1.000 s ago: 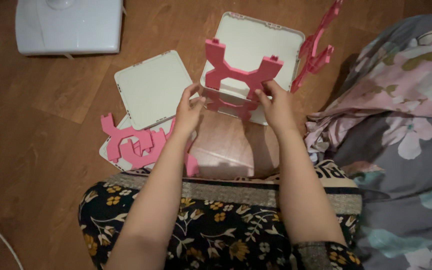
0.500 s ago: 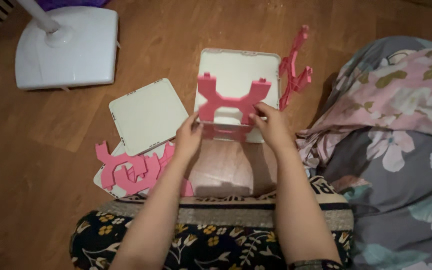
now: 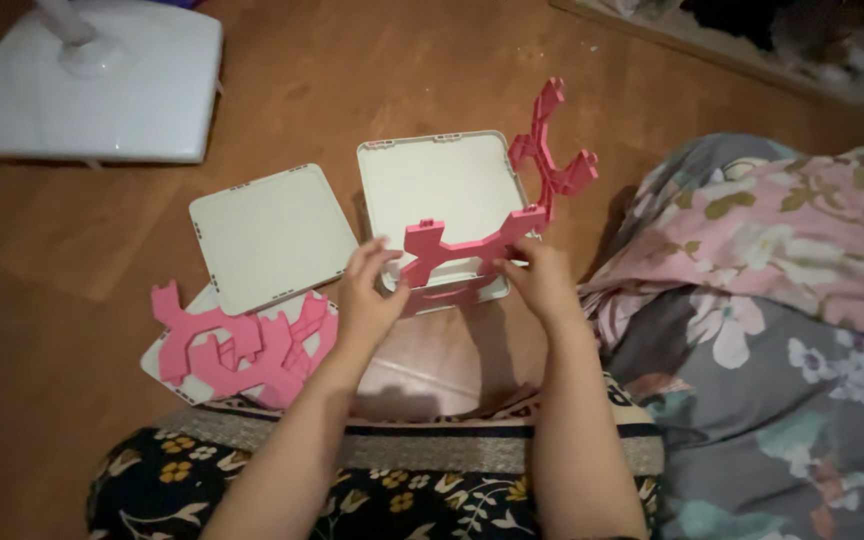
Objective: The person assembles a small pink and white plastic shelving unit by hand. They connect pink interlocking supports to white square panels, building the frame layer by layer and adding the top panel.
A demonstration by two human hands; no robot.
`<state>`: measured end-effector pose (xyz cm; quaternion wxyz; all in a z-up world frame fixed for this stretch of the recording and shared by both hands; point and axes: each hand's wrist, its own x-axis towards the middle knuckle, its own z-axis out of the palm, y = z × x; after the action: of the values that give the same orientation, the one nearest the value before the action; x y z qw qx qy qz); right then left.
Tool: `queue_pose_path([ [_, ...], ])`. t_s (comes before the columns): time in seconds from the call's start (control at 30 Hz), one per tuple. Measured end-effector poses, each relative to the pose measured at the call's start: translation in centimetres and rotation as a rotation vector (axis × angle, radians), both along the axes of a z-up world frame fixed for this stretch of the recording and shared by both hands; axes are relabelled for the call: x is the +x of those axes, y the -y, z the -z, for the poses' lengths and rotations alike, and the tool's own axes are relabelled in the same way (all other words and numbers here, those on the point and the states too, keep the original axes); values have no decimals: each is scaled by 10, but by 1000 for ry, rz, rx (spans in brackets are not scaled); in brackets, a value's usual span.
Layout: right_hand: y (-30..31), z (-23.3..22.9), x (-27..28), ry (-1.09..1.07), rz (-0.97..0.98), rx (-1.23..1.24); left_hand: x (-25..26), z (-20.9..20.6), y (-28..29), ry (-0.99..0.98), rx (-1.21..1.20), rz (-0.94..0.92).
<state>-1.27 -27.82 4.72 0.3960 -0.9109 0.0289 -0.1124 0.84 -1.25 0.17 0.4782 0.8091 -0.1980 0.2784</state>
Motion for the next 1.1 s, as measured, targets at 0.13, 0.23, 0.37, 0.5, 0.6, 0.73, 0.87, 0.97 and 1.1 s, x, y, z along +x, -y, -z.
queue_pose_path([
  [0.13, 1, -6, -2, 9, -16, -92, -1, -3, -1, -347, -87, 167],
  [0.23, 5, -15, -5, 81, -30, -135, 3, 2, -6, -343, -71, 197],
  [0.37, 13, -36, -16, 47, 161, -53, 7, 8, -5, -405, -29, 141],
  [0.5, 5, -48, -31, 106, -62, 793, 11, 14, -5, -439, -34, 132],
  [0.6, -18, -45, -32, 123, -341, 1148, 14, 17, -6, -447, -102, 192],
  [0.73, -48, -40, -10, 67, -310, 1266, 14, 18, -6, -559, -14, 148],
  [0.87, -56, -53, 24, 122, -319, 1316, 18, 22, -7, -432, -171, 271],
  [0.97, -56, -60, 48, 225, -190, 1278, 20, 26, -5, -423, -174, 271],
  [1.1, -76, -38, 70, 346, -91, 1139, 20, 28, -6, -412, -107, 249],
])
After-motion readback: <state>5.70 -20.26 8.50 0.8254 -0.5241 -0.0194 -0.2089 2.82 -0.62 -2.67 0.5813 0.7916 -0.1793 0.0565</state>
